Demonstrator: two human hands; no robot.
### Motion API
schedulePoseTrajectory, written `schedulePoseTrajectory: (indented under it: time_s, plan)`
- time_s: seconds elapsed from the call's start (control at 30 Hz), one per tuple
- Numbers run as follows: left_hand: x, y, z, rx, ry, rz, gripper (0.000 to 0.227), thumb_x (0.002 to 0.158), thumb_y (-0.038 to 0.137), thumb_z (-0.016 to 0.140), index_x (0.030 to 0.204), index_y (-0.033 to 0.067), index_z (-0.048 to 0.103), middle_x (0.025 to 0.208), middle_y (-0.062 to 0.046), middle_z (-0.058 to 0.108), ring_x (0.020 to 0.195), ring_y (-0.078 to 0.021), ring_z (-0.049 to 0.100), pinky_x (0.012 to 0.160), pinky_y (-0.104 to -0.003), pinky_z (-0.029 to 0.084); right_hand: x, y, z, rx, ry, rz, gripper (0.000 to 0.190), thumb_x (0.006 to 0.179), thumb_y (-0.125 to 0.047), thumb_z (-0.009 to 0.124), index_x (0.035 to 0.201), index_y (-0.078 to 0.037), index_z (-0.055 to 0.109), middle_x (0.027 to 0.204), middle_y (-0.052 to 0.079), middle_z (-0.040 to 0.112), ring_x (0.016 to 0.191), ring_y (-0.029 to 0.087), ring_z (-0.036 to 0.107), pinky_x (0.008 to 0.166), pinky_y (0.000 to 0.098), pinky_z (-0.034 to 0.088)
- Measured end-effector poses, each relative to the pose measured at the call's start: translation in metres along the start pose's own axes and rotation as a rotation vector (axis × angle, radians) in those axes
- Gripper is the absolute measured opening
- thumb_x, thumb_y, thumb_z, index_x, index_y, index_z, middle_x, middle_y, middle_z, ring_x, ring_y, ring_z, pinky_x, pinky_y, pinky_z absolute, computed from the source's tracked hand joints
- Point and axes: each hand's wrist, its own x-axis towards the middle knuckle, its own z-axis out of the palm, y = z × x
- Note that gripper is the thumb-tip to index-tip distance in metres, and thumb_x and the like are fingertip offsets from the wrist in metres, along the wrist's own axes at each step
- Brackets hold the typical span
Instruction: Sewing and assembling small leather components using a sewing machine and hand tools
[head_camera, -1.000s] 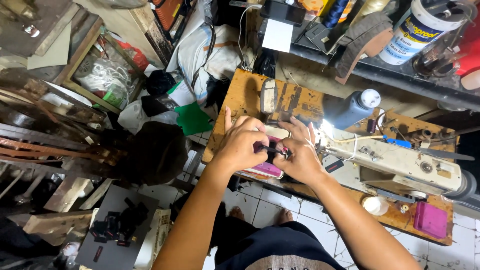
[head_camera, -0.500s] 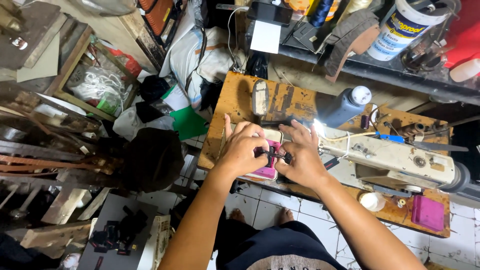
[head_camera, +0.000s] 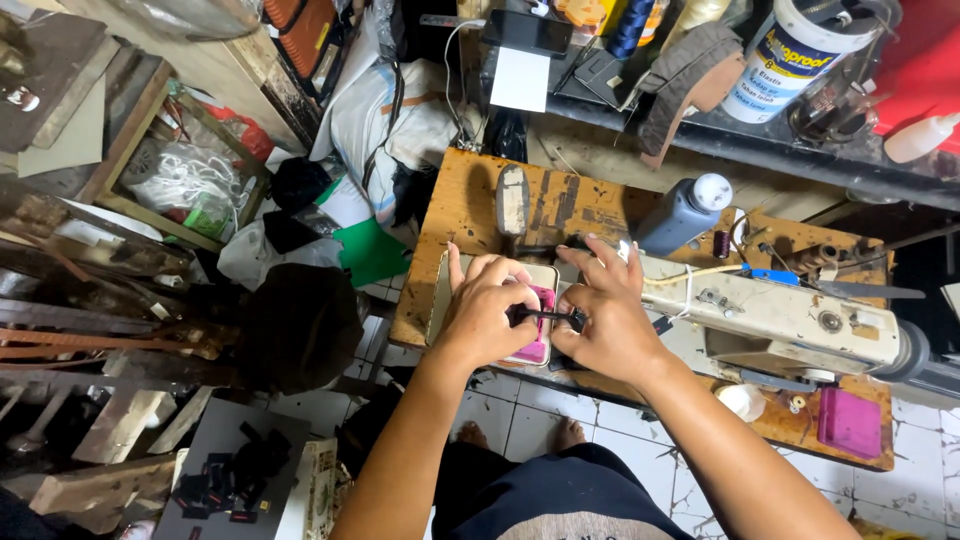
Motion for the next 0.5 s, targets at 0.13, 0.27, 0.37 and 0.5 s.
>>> schedulePoseTrajectory:
  time_s: [0.13, 0.27, 0.37, 0.5]
  plan:
    - [-0.0006, 0.0023, -0.0006, -0.01, 0.025, 0.015, 0.014, 0.065, 0.025, 0.079, 0.078, 0.0243, 0.073, 0.107, 0.003, 0.065, 0.123, -0.026, 0.054, 0.12, -0.073, -0.001, 0.0031, -0.003, -0.0029, -0.01, 0.019, -0.038, 0.016, 0.059, -0.021, 0.075, 0.071, -0.014, 0.067, 0.14, 0.007, 0.061, 0.144, 0.039, 0.04, 0.115, 0.068, 0.016]
    - [-0.0006, 0.0054, 0.0001, -0.015, 0.039, 0.02, 0.013, 0.065, 0.025, 0.079, 0.077, 0.0239, 0.073, 0.106, 0.003, 0.066, 0.123, -0.0258, 0.054, 0.12, -0.073, -0.001, 0.0047, -0.0042, -0.0009, -0.018, 0.038, -0.055, 0.017, 0.059, -0.023, 0.075, 0.071, -0.014, 0.066, 0.14, 0.007, 0.061, 0.144, 0.039, 0.04, 0.114, 0.0691, 0.017]
    - [0.0009, 0.0062, 0.0018, -0.019, 0.04, 0.025, 0.014, 0.066, 0.029, 0.081, 0.077, 0.0248, 0.074, 0.105, 0.003, 0.066, 0.123, -0.0265, 0.054, 0.119, -0.073, -0.001, 0.0068, -0.0049, -0.0004, -0.008, 0.052, -0.063, 0.018, 0.06, -0.022, 0.075, 0.072, -0.013, 0.065, 0.139, 0.008, 0.061, 0.144, 0.038, 0.04, 0.114, 0.0689, 0.017]
    - [0.001, 0.0074, 0.0017, -0.007, 0.028, 0.013, 0.014, 0.067, 0.032, 0.081, 0.076, 0.0246, 0.074, 0.106, 0.003, 0.066, 0.123, -0.0266, 0.054, 0.119, -0.074, 0.0, 0.0084, -0.0076, -0.0004, -0.006, 0.048, -0.07, 0.017, 0.06, -0.023, 0.075, 0.072, -0.014, 0.066, 0.139, 0.008, 0.061, 0.144, 0.039, 0.041, 0.114, 0.0698, 0.016]
